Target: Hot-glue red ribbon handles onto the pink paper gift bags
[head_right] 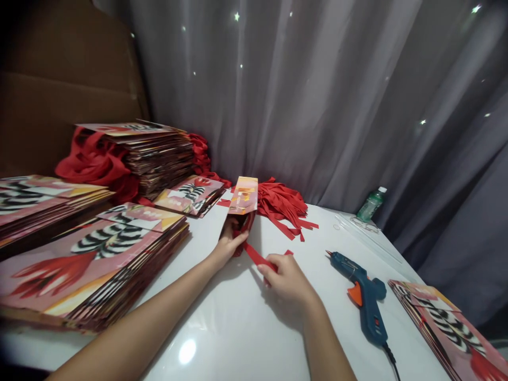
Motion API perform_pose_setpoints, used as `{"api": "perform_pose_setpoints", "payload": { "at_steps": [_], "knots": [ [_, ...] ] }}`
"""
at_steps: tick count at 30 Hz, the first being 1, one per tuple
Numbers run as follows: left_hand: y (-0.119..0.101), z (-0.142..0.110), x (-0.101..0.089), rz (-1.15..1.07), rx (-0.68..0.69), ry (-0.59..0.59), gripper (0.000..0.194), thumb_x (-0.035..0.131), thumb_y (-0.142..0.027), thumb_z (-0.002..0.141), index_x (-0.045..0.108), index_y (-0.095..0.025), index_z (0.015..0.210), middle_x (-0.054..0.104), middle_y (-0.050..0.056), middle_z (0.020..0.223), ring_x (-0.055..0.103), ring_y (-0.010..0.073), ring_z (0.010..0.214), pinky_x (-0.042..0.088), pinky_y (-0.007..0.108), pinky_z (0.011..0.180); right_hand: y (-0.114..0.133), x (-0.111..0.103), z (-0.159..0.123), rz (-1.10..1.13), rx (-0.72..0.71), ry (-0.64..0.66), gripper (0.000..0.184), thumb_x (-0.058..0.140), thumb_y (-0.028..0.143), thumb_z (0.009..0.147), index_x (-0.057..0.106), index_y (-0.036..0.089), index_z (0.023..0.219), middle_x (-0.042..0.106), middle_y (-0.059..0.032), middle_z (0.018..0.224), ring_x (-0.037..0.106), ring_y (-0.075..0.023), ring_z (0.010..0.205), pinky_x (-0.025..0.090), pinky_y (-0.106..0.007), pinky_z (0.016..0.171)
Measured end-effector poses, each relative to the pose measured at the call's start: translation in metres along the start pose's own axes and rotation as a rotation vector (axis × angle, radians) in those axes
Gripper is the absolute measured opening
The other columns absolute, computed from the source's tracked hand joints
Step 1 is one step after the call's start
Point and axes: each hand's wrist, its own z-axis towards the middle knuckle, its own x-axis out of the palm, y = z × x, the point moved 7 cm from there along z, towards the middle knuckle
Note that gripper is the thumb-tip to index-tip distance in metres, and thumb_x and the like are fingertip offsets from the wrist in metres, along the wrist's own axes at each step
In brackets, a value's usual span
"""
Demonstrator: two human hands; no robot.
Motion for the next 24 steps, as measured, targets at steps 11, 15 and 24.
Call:
{"api": "perform_pose_setpoints", "payload": {
  "at_steps": [11,15,24],
  "knots": [
    [0.007,0.007,-0.006,-0.023,-0.01,-0.02,0.042,0.069,-0.049,0.07,0.047,-0.024,0.096,0.057,-0.001,0.082,0.059,0.0179,0.076,0.047,0.029,0.066,-0.004,-0.133,-0.071,0.508,-0.48,-0.49,0.043,0.076,0.052,0.071,0.049,0.025,0.051,0.037,0.0056,0.033,0.031,-0.0109,0.031,0.028,-0.027,0.038],
    [0.013,0.005,0.002,-0.022,-0.026,0.047,0.039,0.069,-0.048,0.07,0.051,-0.023,0.094,0.058,-0.003,0.077,0.059,0.0166,0.07,0.047,0.026,0.061,0.005,-0.131,-0.063,0.696,-0.604,-0.605,0.054,0.078,0.053,0.067,0.035,0.023,0.052,0.028,0.0085,0.038,0.035,-0.0115,0.039,0.039,-0.027,0.046],
    [-0.004,-0.002,0.011,0.028,0.051,0.104,0.039,0.058,-0.051,0.082,0.06,-0.025,0.111,0.065,0.005,0.118,0.056,0.0245,0.12,0.043,0.036,0.101,0.001,-0.003,0.01,0.721,-0.003,-0.203,0.039,0.076,0.053,0.069,0.056,0.021,0.08,0.069,-0.0025,0.064,0.066,-0.0202,0.06,0.054,-0.035,0.067]
  ]
}}
